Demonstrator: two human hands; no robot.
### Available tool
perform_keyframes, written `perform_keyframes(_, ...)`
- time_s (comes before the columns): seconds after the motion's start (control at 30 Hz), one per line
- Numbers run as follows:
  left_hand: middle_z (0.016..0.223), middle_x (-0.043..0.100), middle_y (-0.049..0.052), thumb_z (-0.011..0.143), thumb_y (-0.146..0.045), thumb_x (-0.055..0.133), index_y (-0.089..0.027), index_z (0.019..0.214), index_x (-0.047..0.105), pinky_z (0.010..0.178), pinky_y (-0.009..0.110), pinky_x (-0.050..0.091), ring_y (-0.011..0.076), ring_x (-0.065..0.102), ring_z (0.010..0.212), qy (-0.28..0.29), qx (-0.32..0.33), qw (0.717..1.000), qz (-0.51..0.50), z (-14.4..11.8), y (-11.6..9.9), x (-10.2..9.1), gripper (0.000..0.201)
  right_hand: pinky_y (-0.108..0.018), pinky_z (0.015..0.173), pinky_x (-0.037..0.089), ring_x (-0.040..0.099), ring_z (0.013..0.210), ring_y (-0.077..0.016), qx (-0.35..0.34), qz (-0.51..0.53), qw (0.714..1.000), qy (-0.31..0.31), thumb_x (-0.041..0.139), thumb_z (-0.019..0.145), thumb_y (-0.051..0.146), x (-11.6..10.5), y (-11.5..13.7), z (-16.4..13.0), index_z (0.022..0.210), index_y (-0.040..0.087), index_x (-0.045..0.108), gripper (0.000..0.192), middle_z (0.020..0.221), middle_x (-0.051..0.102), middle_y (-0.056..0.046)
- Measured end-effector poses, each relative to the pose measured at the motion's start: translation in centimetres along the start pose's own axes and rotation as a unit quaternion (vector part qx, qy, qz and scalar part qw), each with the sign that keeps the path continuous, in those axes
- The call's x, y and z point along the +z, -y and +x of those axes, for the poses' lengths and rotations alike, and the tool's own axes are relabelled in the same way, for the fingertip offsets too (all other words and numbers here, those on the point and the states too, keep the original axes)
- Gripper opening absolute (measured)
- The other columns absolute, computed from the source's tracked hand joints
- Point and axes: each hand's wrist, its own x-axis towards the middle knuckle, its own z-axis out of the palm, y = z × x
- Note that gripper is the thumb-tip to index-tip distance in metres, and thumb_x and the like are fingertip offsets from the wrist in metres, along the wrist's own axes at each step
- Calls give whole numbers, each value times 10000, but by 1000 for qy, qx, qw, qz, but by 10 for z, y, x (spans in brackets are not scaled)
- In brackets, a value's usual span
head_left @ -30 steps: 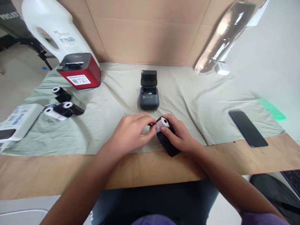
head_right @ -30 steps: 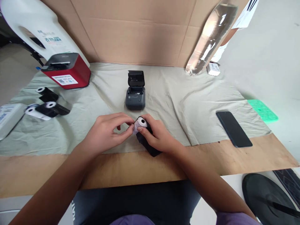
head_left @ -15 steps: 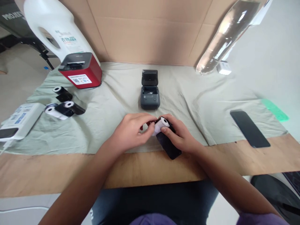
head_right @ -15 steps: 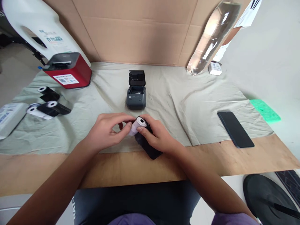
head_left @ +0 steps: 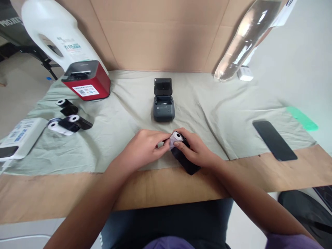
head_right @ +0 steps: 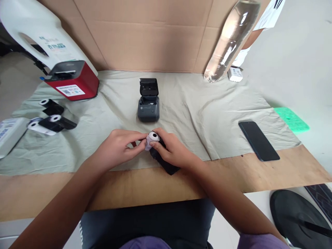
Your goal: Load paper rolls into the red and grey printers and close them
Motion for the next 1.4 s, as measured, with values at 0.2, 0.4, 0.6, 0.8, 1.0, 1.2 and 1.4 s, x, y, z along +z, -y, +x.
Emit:
perform_keyframes(0.2, 856, 772, 14, 928, -232, 512, -184, 933, 731, 643, 227, 478, 134, 676, 685, -1, -15, 999, 40, 1, -3, 3, 224, -279, 689, 431, 561, 753, -158, 9, 7, 1000, -10, 496, 988, 317, -1, -1, 1, 1117, 206, 528, 173, 872, 632, -18)
perform_keyframes(0.4, 853, 768, 1, 914, -216, 510, -209, 959, 738, 625, 209, 487, 112, 662, 653, -44, -62, 997, 14, 0, -4, 5, 232, -293, 715, 447, 568, 777, -164, 10, 12, 999, -30, 493, 990, 328, -1, 2, 2, 1110, 207, 538, 176, 891, 635, -24)
perform_keyframes(0.6, 950, 755, 33, 920, -263, 564, -216, 926, 733, 768, 249, 528, 151, 684, 856, -119, -39, 992, -8, 1, -7, 5, 175, -307, 695, 458, 572, 754, -173, 9, -22, 995, -93, 502, 980, 319, 0, 1, 2, 1103, 211, 526, 165, 878, 643, -34)
perform_keyframes(0.8, 895, 710, 18, 934, -246, 549, -204, 896, 704, 677, 235, 490, 123, 634, 772, -77, -93, 990, -69, 4, -8, 4, 164, -302, 646, 444, 571, 705, -171, -11, -63, 994, -92, 503, 975, 303, 1, -3, 0, 1153, 212, 494, 199, 870, 642, -37)
perform_keyframes(1.0, 873, 643, 13, 937, -247, 488, -188, 879, 597, 642, 259, 446, 138, 590, 734, 25, -137, 989, -52, 8, -9, 1, 138, -288, 634, 430, 562, 680, -161, -24, -72, 995, -64, 506, 966, 274, 2, -6, -1, 1157, 206, 484, 205, 837, 632, -24)
perform_keyframes(1.2, 871, 605, 18, 926, -243, 480, -188, 880, 512, 587, 258, 384, 130, 547, 641, 51, -150, 986, 52, 10, -14, 9, 79, -286, 644, 433, 564, 699, -165, -19, -72, 995, -62, 510, 970, 300, 4, -5, -2, 1168, 211, 482, 219, 864, 639, -32)
perform_keyframes(1.4, 828, 596, 22, 912, -245, 477, -191, 859, 491, 531, 250, 320, 130, 545, 601, 57, -140, 980, 129, 10, -15, 12, 77, -291, 641, 431, 577, 714, -177, -11, -78, 996, -40, 500, 972, 290, 3, -1, -1, 1153, 219, 477, 195, 873, 649, -39)
